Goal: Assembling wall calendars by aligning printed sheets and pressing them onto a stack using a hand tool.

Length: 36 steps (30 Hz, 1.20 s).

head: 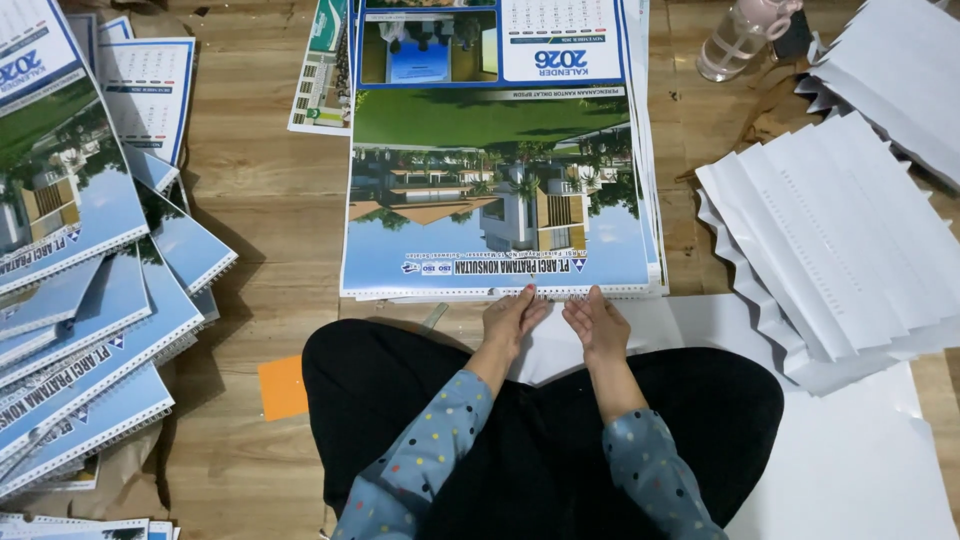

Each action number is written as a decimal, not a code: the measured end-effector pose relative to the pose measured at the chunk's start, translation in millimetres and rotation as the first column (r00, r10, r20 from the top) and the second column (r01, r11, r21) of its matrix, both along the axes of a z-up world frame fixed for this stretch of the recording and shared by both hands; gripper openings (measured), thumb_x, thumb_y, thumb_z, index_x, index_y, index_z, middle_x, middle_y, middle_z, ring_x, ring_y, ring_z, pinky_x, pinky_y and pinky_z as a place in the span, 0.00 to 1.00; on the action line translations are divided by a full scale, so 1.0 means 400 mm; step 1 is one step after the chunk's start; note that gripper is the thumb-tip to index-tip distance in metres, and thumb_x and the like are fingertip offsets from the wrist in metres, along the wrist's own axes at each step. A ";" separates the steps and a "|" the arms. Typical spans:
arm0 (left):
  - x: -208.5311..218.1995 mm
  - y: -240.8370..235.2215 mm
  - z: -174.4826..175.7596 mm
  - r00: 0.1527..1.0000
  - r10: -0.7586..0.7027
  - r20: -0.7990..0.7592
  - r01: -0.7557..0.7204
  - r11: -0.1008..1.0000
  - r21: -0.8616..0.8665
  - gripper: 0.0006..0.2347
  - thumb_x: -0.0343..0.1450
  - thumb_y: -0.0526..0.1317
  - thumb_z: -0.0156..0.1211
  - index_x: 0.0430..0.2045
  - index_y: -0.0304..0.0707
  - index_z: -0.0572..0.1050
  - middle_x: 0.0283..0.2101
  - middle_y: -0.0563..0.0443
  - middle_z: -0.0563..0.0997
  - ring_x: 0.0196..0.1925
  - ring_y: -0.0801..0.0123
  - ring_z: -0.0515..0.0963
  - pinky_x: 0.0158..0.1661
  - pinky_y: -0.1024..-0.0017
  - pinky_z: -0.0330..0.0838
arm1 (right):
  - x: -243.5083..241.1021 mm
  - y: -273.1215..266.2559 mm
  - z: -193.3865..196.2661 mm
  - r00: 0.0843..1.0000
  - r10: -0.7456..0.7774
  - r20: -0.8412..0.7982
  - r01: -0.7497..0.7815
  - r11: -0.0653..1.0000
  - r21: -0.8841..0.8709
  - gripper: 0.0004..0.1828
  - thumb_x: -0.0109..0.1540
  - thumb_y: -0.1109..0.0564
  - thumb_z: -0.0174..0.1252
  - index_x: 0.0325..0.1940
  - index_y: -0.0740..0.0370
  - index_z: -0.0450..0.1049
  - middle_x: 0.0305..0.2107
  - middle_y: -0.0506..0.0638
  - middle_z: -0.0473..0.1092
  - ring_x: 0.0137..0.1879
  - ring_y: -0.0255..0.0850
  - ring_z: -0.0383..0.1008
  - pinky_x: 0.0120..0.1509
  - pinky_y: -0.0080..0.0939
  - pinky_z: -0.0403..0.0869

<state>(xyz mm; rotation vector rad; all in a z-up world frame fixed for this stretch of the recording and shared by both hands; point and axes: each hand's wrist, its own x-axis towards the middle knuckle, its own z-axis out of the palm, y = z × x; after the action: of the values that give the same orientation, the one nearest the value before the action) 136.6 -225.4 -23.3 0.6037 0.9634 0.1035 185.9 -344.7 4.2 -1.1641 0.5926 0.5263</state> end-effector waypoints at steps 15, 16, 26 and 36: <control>0.002 0.011 0.041 0.998 -0.044 -0.038 0.044 0.999 -0.003 0.17 0.63 0.39 0.64 0.31 0.22 0.63 0.37 0.24 0.73 0.39 0.51 0.78 0.40 0.67 0.76 | 0.002 0.013 0.004 1.000 0.012 0.003 -0.011 1.000 -0.019 0.22 0.60 0.47 0.54 0.42 0.69 0.59 0.34 0.62 0.67 0.44 0.48 0.71 0.51 0.47 0.73; 0.003 0.011 0.038 0.998 -0.036 -0.049 0.037 0.999 0.013 0.18 0.62 0.40 0.65 0.31 0.23 0.63 0.36 0.25 0.74 0.37 0.51 0.78 0.38 0.68 0.77 | 0.002 0.015 0.004 1.000 0.018 -0.004 -0.018 1.000 -0.019 0.22 0.60 0.47 0.53 0.43 0.69 0.59 0.34 0.61 0.67 0.44 0.49 0.72 0.51 0.47 0.73; -0.003 0.006 0.020 1.000 -0.003 -0.031 0.005 0.997 0.077 0.20 0.61 0.41 0.66 0.31 0.24 0.60 0.35 0.23 0.73 0.36 0.51 0.79 0.37 0.66 0.76 | 0.000 0.015 0.014 0.996 0.020 0.085 -0.013 0.996 -0.084 0.20 0.62 0.48 0.48 0.42 0.70 0.62 0.31 0.61 0.66 0.40 0.51 0.73 0.48 0.48 0.75; 0.002 0.015 -0.007 0.998 -0.035 -0.044 0.037 0.997 0.064 0.18 0.61 0.41 0.66 0.30 0.29 0.60 0.34 0.26 0.75 0.32 0.53 0.80 0.33 0.69 0.79 | 0.014 0.005 -0.035 1.000 -0.001 0.029 0.001 1.000 -0.009 0.22 0.62 0.49 0.49 0.49 0.71 0.59 0.33 0.64 0.66 0.42 0.53 0.72 0.49 0.50 0.74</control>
<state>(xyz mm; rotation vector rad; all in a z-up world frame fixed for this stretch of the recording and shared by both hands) 137.6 -219.4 -26.1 0.6850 0.9929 0.0905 191.3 -342.5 -9.7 -1.1780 0.5710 0.5059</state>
